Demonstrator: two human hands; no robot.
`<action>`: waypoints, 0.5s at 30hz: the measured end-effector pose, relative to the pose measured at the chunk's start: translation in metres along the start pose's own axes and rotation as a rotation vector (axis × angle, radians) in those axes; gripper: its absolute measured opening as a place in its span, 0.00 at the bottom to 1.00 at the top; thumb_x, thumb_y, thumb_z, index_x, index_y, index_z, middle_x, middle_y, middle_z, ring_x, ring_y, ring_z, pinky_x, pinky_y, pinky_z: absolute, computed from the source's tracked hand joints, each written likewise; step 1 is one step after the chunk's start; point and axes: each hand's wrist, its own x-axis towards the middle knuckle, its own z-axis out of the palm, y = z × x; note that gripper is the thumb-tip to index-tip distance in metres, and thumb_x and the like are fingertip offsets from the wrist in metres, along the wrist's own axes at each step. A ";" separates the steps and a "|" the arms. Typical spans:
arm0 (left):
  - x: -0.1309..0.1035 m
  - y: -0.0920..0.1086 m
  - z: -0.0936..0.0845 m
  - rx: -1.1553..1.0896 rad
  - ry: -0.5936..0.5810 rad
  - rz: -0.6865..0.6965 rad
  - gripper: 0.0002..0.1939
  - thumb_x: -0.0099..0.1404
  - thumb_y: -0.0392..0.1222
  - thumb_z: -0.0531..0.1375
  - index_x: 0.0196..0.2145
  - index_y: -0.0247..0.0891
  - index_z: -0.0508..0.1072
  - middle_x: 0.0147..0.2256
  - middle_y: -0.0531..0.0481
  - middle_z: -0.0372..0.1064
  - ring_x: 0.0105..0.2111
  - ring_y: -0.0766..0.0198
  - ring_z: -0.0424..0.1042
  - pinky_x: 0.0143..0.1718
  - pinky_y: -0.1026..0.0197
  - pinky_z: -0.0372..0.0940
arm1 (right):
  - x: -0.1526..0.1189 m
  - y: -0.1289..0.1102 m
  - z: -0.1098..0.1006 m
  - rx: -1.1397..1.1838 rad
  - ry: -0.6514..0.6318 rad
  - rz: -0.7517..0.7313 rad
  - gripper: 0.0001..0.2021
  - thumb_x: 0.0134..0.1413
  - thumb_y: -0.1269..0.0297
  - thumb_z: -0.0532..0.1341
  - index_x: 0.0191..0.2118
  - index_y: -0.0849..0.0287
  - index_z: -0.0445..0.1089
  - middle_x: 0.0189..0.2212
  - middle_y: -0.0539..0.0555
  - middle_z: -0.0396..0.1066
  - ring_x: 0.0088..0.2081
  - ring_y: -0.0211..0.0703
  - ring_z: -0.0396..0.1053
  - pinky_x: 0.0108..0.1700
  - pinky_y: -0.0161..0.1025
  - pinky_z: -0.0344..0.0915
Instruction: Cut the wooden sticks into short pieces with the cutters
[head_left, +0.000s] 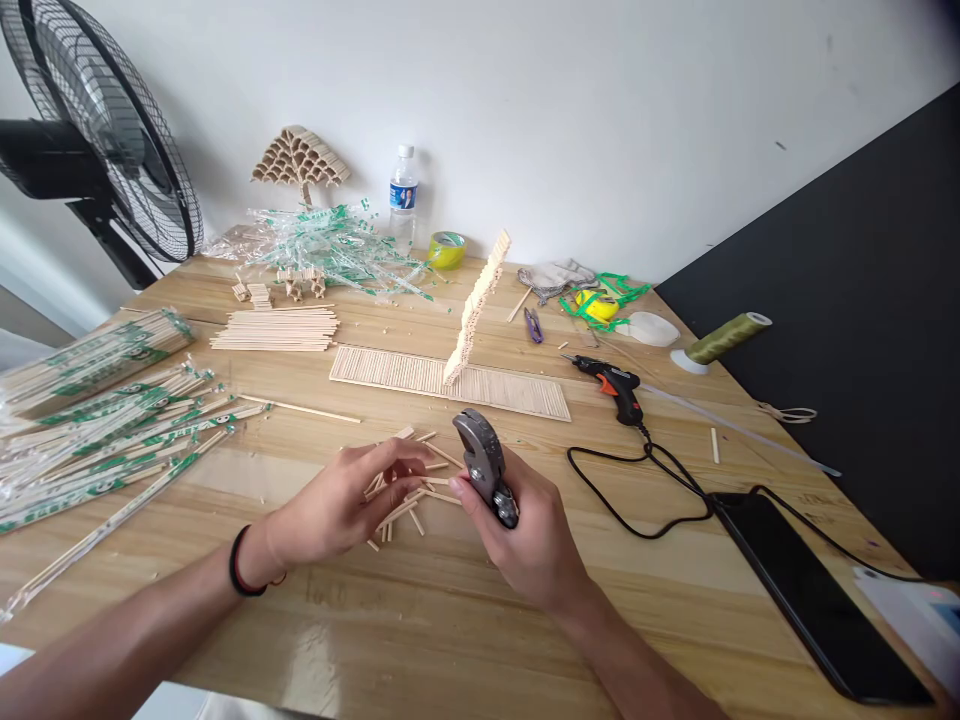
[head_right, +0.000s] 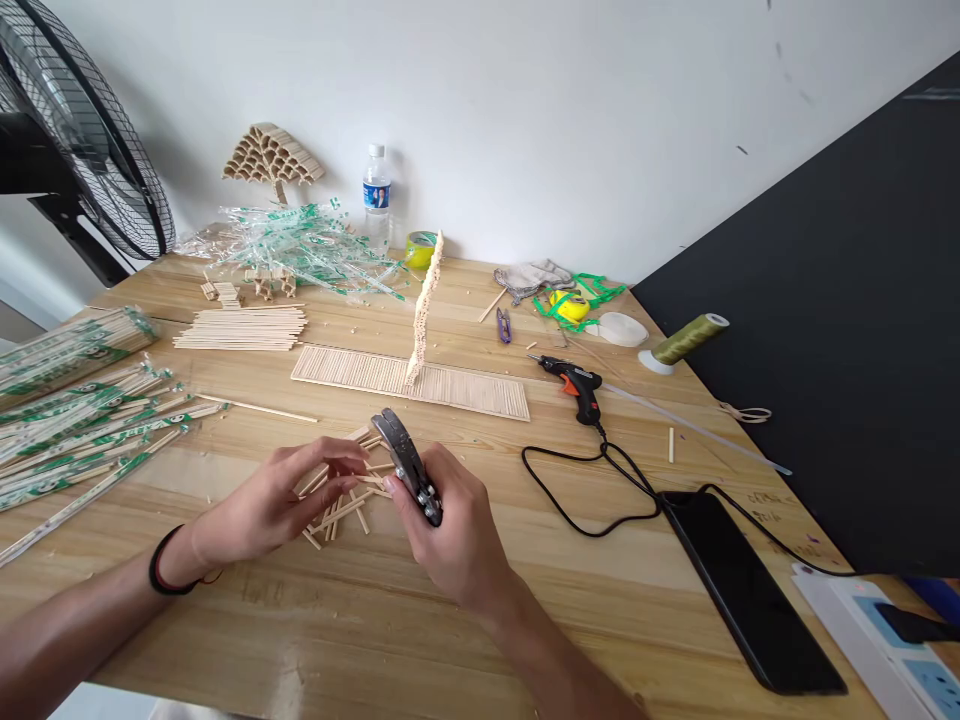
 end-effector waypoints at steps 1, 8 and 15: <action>0.001 -0.002 -0.002 0.031 0.029 -0.023 0.12 0.76 0.35 0.57 0.56 0.40 0.68 0.44 0.47 0.78 0.40 0.64 0.77 0.41 0.64 0.70 | 0.000 0.000 0.000 -0.005 0.018 0.001 0.10 0.66 0.67 0.62 0.32 0.55 0.64 0.26 0.46 0.64 0.28 0.37 0.64 0.32 0.34 0.60; 0.004 -0.032 -0.021 0.404 0.022 -0.194 0.09 0.70 0.38 0.62 0.48 0.38 0.73 0.46 0.43 0.73 0.47 0.53 0.73 0.52 0.49 0.68 | -0.001 0.006 -0.004 0.008 0.108 0.066 0.07 0.65 0.65 0.64 0.34 0.55 0.68 0.26 0.46 0.67 0.26 0.37 0.65 0.31 0.34 0.63; 0.006 -0.034 -0.021 0.468 -0.075 -0.284 0.03 0.71 0.38 0.61 0.37 0.38 0.75 0.38 0.45 0.74 0.40 0.56 0.73 0.42 0.56 0.67 | 0.000 0.003 -0.003 -0.003 0.089 0.061 0.07 0.65 0.64 0.63 0.33 0.56 0.68 0.25 0.47 0.68 0.25 0.37 0.66 0.31 0.34 0.63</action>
